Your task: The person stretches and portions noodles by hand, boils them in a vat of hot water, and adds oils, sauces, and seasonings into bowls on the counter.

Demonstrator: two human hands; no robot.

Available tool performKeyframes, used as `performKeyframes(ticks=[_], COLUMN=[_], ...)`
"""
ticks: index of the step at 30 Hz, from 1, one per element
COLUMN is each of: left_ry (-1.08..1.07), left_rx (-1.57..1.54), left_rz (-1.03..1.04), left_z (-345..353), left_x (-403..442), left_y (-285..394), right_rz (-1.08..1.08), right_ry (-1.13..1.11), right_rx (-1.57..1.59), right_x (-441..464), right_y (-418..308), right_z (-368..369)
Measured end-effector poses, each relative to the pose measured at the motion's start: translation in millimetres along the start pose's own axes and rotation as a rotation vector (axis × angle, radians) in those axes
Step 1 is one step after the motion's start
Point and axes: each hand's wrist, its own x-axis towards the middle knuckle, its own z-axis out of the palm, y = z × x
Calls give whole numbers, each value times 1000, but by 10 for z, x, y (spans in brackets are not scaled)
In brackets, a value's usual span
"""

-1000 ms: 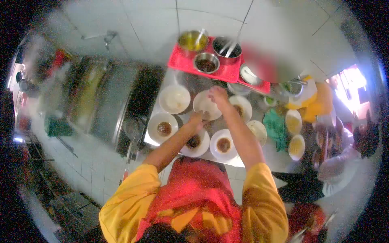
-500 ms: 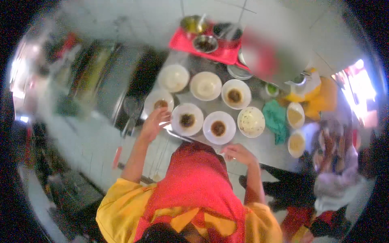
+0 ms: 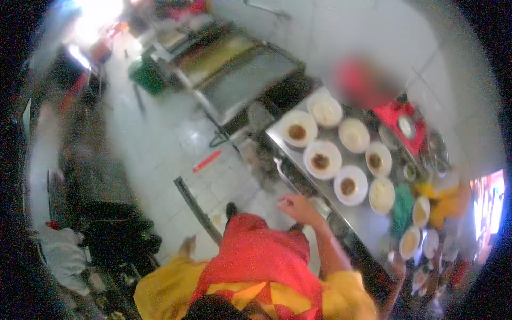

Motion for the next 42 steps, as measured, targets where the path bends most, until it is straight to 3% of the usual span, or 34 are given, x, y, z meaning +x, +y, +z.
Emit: performKeyframes(ticks=[1, 2, 3, 4, 5, 6, 7, 10, 12, 14, 16, 18, 22, 24, 27, 28, 31, 33, 35, 39, 42], left_ry=[-61, -146, -235, -213, -15, -13, 81, 83, 115, 229, 211, 328, 285, 269, 160, 110, 50, 38, 24, -67, -38], left_rx=[-185, -547, -905, -375, 192, -247, -701, -465, -470, -588, -431, -120, -98, -27, 190, 144, 119, 123, -126, -241, -245], left_rz=[-32, -234, -433, -55, 243, 32, -158, -335, -112, -108, 55, 429, 667, 644, 590, 582, 555, 556, 443, 401, 479], left_z=[-108, -309, -570, -519, -622, -763, -1020, -1738, -2322, -2933, -3562, -4059, -5031, -5425, -5897, -6085, -6626, -6967, -7315, -8136, -8607], left_x=[-97, -221, -369, -99, -20, 15, -361, -63, 75, 213, 430, 965, 2063, 2444, 3169, 3374, 3813, 4048, 4363, 5147, 5915], left_y=[-401, -402, -507, -874, -920, -1216, -897, -892, -797, -137, 645, 1164, 2312, 2781, 3063, 3147, 3371, 3528, 3740, 4774, 5802], right_rz=[-100, -127, -99, -60, -79, -134, -176, -183, -161, -199, -265, -193, -110, -162, -84, -77, -218, -294, -270, -270, -287], right_ry=[-32, -37, -121, -206, -209, -222, -234, -148, -159, -235, -307, -223, -231, -329, -274, -248, -241, -232, -246, -241, -176], right_rx=[-1, -20, 188, 401, 400, 349, 305, 330, 273, 261, 241, -141, -371, -300, -337, -530, -588, -424, -332, -203, -175], right_x=[219, 465, 689, 930, 1242, 1576, 1904, 2531, 2848, 3243, 3618, 3961, 4801, 5338, 6274, 6617, 7697, 8182, 8513, 9483, 10158], right_y=[-112, -344, -643, -910, -1125, -1361, -1621, -2538, -2989, -3028, -3043, -3039, -3060, -3062, -3067, -3218, -3480, -4084, -4602, -5082, -4967], right_z=[131, 235, 372, 555, 736, 928, 1076, 1429, 1628, 1825, 1920, 1991, 2144, 2122, 2171, 2184, 2192, 2010, 1887, 1803, 1815])
